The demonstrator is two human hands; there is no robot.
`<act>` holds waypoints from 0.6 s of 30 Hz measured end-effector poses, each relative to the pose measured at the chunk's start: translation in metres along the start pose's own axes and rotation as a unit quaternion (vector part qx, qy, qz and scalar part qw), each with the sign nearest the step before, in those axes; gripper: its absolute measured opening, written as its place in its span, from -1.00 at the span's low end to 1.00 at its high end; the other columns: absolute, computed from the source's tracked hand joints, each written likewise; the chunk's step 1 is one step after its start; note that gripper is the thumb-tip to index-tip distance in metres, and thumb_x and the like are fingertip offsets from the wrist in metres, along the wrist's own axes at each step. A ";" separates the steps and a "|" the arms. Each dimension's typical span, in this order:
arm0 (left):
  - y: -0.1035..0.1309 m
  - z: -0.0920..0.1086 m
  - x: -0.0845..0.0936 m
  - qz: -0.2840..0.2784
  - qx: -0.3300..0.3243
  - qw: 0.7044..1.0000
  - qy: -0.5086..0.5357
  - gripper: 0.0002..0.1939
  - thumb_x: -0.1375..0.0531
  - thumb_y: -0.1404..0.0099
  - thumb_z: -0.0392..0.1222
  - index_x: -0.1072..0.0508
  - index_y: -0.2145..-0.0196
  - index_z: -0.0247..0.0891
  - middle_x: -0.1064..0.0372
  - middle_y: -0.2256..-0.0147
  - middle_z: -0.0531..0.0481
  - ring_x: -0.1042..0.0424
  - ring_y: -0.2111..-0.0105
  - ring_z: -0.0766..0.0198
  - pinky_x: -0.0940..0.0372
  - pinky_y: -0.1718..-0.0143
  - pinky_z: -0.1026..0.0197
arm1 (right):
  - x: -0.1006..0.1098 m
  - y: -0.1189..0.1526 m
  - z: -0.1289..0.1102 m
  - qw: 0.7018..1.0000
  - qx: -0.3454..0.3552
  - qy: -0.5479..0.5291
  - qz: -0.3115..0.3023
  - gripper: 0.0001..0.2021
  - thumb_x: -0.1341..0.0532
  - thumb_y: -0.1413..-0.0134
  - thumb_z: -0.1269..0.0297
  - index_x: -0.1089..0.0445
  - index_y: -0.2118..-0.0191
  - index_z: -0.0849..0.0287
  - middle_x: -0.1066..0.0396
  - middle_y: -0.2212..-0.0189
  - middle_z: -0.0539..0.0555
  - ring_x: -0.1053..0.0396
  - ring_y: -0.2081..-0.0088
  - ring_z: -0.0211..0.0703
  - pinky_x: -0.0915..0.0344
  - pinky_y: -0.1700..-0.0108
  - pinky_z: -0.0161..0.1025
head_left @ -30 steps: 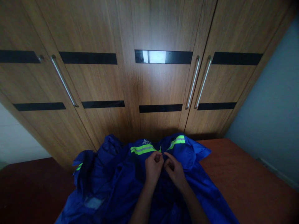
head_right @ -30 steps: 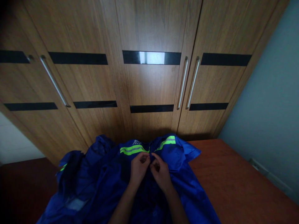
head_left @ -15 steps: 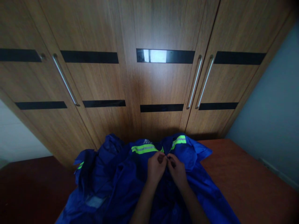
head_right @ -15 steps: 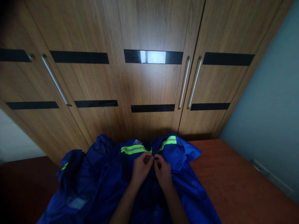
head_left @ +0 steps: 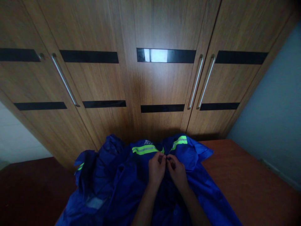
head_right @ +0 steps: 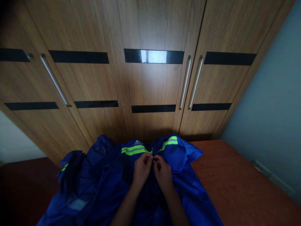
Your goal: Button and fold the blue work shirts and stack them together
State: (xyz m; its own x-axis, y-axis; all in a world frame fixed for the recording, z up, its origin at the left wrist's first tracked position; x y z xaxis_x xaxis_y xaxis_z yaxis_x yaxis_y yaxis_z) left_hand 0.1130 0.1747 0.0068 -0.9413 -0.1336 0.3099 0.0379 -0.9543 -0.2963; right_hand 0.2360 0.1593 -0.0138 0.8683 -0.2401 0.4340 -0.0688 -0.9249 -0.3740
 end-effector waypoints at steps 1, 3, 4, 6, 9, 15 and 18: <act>0.000 0.000 0.000 0.005 0.002 1.000 -0.002 -0.87 -0.08 -0.25 -0.18 -0.40 0.41 -0.18 -0.47 0.45 0.06 -0.48 0.40 0.26 -0.28 0.36 0.30 | 0.000 0.000 0.000 1.000 0.001 0.006 -0.002 -0.75 -0.03 -0.17 0.25 -0.34 0.10 0.17 -0.47 0.44 0.02 -0.44 0.42 -0.16 -0.31 0.34 -0.29; 0.000 -0.001 0.001 0.014 0.007 1.000 -0.007 -0.88 -0.07 -0.25 -0.20 -0.38 0.41 -0.19 -0.47 0.45 0.04 -0.49 0.39 0.25 -0.28 0.35 0.28 | -0.001 0.000 0.001 1.000 0.004 0.015 -0.003 -0.74 -0.02 -0.18 0.25 -0.34 0.09 0.17 -0.46 0.45 0.02 -0.44 0.42 -0.16 -0.31 0.35 -0.29; 0.000 -0.001 0.001 0.018 0.009 1.000 -0.009 -0.88 -0.07 -0.25 -0.21 -0.38 0.41 -0.20 -0.47 0.45 0.04 -0.49 0.39 0.24 -0.28 0.35 0.28 | -0.001 0.001 0.001 1.000 0.006 0.016 -0.001 -0.74 -0.02 -0.18 0.25 -0.34 0.09 0.17 -0.47 0.44 0.03 -0.44 0.42 -0.16 -0.31 0.34 -0.29; -0.001 -0.003 0.001 0.023 0.013 1.000 -0.012 -0.89 -0.07 -0.23 -0.23 -0.37 0.42 -0.20 -0.46 0.46 0.04 -0.49 0.40 0.24 -0.28 0.35 0.27 | 0.000 0.001 0.001 1.000 0.011 0.020 0.005 -0.74 -0.02 -0.18 0.25 -0.34 0.10 0.17 -0.48 0.42 0.04 -0.44 0.41 -0.15 -0.32 0.33 -0.29; -0.003 -0.007 0.001 0.026 0.019 0.999 -0.012 -0.91 -0.08 -0.19 -0.26 -0.36 0.44 -0.20 -0.45 0.48 0.05 -0.49 0.43 0.25 -0.28 0.38 0.29 | 0.000 0.002 0.001 0.999 0.018 0.033 0.007 -0.75 -0.02 -0.18 0.24 -0.35 0.11 0.16 -0.49 0.40 0.05 -0.45 0.39 -0.15 -0.31 0.33 -0.29; -0.003 -0.010 -0.002 0.013 0.008 1.000 -0.002 -0.90 -0.08 -0.14 -0.34 -0.36 0.44 -0.19 -0.45 0.47 0.07 -0.49 0.42 0.27 -0.29 0.37 0.30 | 0.003 0.003 0.000 0.998 0.009 0.058 0.010 -0.76 -0.04 -0.19 0.16 -0.38 0.19 0.14 -0.49 0.39 0.06 -0.45 0.39 -0.13 -0.26 0.33 -0.28; -0.002 -0.009 -0.005 -0.003 -0.003 1.000 0.011 -0.91 -0.09 -0.16 -0.32 -0.36 0.43 -0.19 -0.46 0.45 0.06 -0.50 0.39 0.27 -0.31 0.34 0.30 | 0.005 0.001 0.002 1.000 -0.016 0.011 0.020 -0.74 -0.05 -0.18 0.10 -0.39 0.25 0.13 -0.46 0.47 0.04 -0.42 0.44 -0.16 -0.22 0.38 -0.30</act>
Point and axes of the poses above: each hand's wrist, its own y-axis away from the middle knuckle, its own x-axis out of the back of the hand, z = x × y, the point moved 7 cm from there along -y, towards the middle knuckle
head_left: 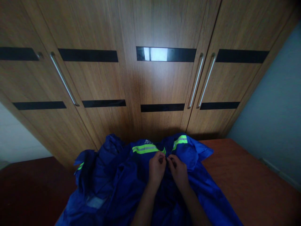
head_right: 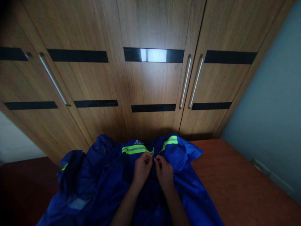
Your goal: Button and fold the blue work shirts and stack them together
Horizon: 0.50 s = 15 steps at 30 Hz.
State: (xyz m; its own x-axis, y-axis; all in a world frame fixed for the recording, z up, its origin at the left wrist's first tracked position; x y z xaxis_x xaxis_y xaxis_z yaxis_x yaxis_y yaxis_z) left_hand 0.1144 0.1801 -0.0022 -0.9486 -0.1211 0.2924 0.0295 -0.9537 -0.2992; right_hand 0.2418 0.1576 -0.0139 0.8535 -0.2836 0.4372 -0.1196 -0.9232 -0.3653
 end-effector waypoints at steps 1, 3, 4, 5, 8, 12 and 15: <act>0.000 0.000 -0.001 -0.005 -0.003 1.000 0.004 -0.92 -0.09 -0.16 -0.31 -0.36 0.42 -0.19 -0.47 0.44 0.06 -0.50 0.38 0.26 -0.32 0.34 0.29 | 0.001 -0.001 0.002 0.999 -0.015 -0.030 0.007 -0.72 -0.06 -0.17 0.07 -0.39 0.27 0.14 -0.44 0.51 0.02 -0.39 0.48 -0.17 -0.21 0.41 -0.31; 0.000 0.001 -0.002 -0.015 -0.008 1.000 0.011 -0.93 -0.10 -0.18 -0.29 -0.37 0.41 -0.19 -0.47 0.43 0.05 -0.50 0.37 0.26 -0.33 0.33 0.29 | 0.000 -0.002 0.008 0.993 -0.056 -0.106 0.017 -0.69 -0.10 -0.13 0.01 -0.39 0.30 0.16 -0.37 0.60 -0.02 -0.32 0.55 -0.21 -0.17 0.49 -0.33; 0.000 0.001 -0.003 -0.019 -0.009 1.000 0.014 -0.94 -0.10 -0.19 -0.28 -0.37 0.40 -0.19 -0.48 0.42 0.04 -0.50 0.37 0.26 -0.33 0.33 0.29 | -0.002 -0.002 0.013 0.985 -0.083 -0.149 0.017 -0.68 -0.13 -0.09 -0.01 -0.39 0.32 0.16 -0.33 0.64 -0.05 -0.28 0.59 -0.23 -0.14 0.52 -0.34; 0.000 0.001 -0.003 -0.024 -0.010 1.000 0.017 -0.94 -0.10 -0.19 -0.27 -0.37 0.40 -0.20 -0.48 0.41 0.03 -0.50 0.36 0.26 -0.33 0.32 0.29 | -0.004 -0.002 0.017 0.975 -0.111 -0.192 0.014 -0.68 -0.16 -0.06 -0.02 -0.39 0.35 0.17 -0.29 0.67 -0.07 -0.23 0.61 -0.26 -0.11 0.56 -0.35; 0.001 0.001 -0.006 -0.037 -0.014 0.999 0.020 -0.93 -0.10 -0.20 -0.27 -0.38 0.38 -0.21 -0.48 0.39 0.02 -0.50 0.34 0.27 -0.33 0.30 0.30 | -0.012 -0.001 0.028 0.943 -0.174 -0.284 0.000 -0.68 -0.21 0.02 -0.03 -0.34 0.45 0.17 -0.19 0.70 -0.11 -0.10 0.65 -0.33 -0.03 0.60 -0.37; 0.000 -0.005 -0.007 -0.055 -0.008 0.998 0.006 -0.91 -0.11 -0.20 -0.23 -0.40 0.37 -0.23 -0.48 0.41 0.02 -0.48 0.37 0.27 -0.31 0.33 0.30 | -0.013 -0.001 0.036 0.939 -0.189 -0.285 -0.016 -0.66 -0.19 0.05 -0.03 -0.32 0.52 0.17 -0.16 0.72 -0.11 -0.07 0.67 -0.34 -0.01 0.61 -0.36; 0.001 -0.010 -0.008 -0.077 -0.002 0.997 -0.018 -0.88 -0.12 -0.19 -0.22 -0.44 0.43 -0.25 -0.46 0.47 0.03 -0.45 0.43 0.26 -0.27 0.39 0.31 | -0.006 -0.002 0.042 0.952 -0.191 -0.241 -0.005 -0.70 -0.23 0.12 -0.01 -0.37 0.53 0.16 -0.21 0.73 -0.08 -0.13 0.67 -0.28 -0.03 0.61 -0.33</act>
State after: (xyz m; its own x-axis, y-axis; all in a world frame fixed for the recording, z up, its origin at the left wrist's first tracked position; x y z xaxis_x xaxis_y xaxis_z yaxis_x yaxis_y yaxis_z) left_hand 0.1188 0.1828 -0.0140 -0.9299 0.0174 0.3674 -0.1172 -0.9608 -0.2513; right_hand 0.2582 0.1718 -0.0508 0.9783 -0.2061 -0.0229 -0.2061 -0.9785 0.0019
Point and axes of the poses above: each hand's wrist, its own y-axis away from the middle knuckle, its own x-axis out of the back of the hand, z = x × y, the point moved 7 cm from there along -y, towards the middle knuckle
